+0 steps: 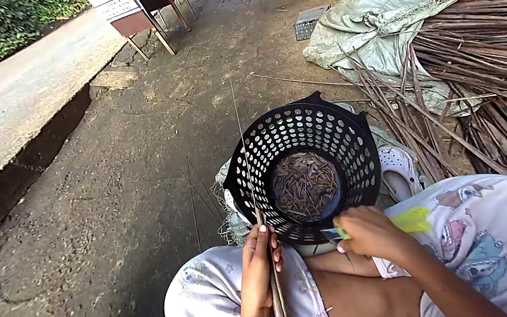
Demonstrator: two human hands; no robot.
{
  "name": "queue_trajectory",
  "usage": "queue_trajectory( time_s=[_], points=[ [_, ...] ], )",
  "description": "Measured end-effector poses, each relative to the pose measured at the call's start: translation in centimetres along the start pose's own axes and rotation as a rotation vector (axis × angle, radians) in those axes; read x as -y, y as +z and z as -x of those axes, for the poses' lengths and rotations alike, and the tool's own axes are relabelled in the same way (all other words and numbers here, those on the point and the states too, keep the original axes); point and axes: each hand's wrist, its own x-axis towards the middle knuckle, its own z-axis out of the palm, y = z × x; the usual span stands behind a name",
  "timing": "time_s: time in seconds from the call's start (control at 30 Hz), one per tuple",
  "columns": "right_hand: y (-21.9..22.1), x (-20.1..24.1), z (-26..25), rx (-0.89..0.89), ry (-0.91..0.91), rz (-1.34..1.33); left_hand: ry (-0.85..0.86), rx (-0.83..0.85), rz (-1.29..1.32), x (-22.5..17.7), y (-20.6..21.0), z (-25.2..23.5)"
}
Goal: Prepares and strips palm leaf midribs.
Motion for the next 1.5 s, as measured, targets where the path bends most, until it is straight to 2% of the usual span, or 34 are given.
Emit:
queue_trajectory(
  time_s=[0.13, 0.23, 0.3, 0.33, 0.43, 0.5, 0.57, 0.67, 0.73, 0.77, 0.9, 0.97, 1.07, 1.17, 1.3, 1.37, 1.5],
  points=[
    [0.7, 2.3, -1.1, 0.120, -0.008, 0.078, 0.012, 0.014, 0.012, 0.1, -0.5, 0.1],
    [1.2, 2.8, -1.4, 0.122, -0.031, 0.130, 0.011, 0.006, 0.022, 0.0, -0.4, 0.2],
    [1.3, 2.1, -1.3, 0.059, -0.055, 0.092, 0.005, 0.006, 0.026, 0.0, -0.4, 0.2],
    [1.3, 1.5, -1.1, -0.048, -0.056, 0.026, 0.004, 0.009, 0.027, 0.0, -0.4, 0.2],
    [1.5, 0.3, -1.1, -0.698, -0.002, -0.133, 0.000, 0.014, 0.000, 0.1, -0.4, 0.2],
    [1.0, -0.1, -1.5, -0.918, 0.009, -0.187, -0.016, 0.054, -0.083, 0.2, -0.2, 0.4],
    [1.1, -0.1, -1.5, -0.890, -0.095, -0.425, -0.051, 0.149, -0.161, 0.5, 0.0, 0.4],
    [2.4, 0.9, -2.3, -0.602, -0.315, -0.853, -0.060, 0.309, -0.310, 1.7, 0.4, 0.8],
    [2.4, 1.7, -2.6, -0.425, -0.354, -0.921, -0.058, 0.383, -0.394, 2.5, 0.7, 1.0],
    [2.2, 2.0, -2.7, -0.398, -0.339, -0.922, -0.067, 0.399, -0.422, 2.7, 0.8, 1.1],
    [0.4, 1.0, -3.2, -0.573, -0.286, -1.018, -0.117, 0.471, -0.365, 2.2, 0.5, 1.3],
    [-0.8, 0.1, -3.8, -0.656, -0.300, -1.066, -0.090, 0.469, -0.306, 2.1, 0.2, 1.3],
    [-1.4, -0.9, -5.0, -0.803, -0.380, -0.945, -0.025, 0.306, -0.254, 1.7, 0.0, 1.0],
    [1.1, -0.9, -5.6, -0.994, -0.559, -0.583, -0.027, 0.175, -0.182, 0.9, 0.0, 0.7],
    [4.3, 1.2, -5.0, -0.973, -0.811, -0.285, -0.036, 0.185, -0.131, 0.9, 0.4, 0.9],
    [5.0, 2.3, -4.9, -0.983, -0.807, -0.242, -0.040, 0.200, -0.120, 1.2, 0.6, 1.0],
    [5.0, 3.3, -5.1, -0.988, -0.558, -0.257, -0.059, 0.180, -0.090, 1.5, 0.7, 1.0]
  ],
)
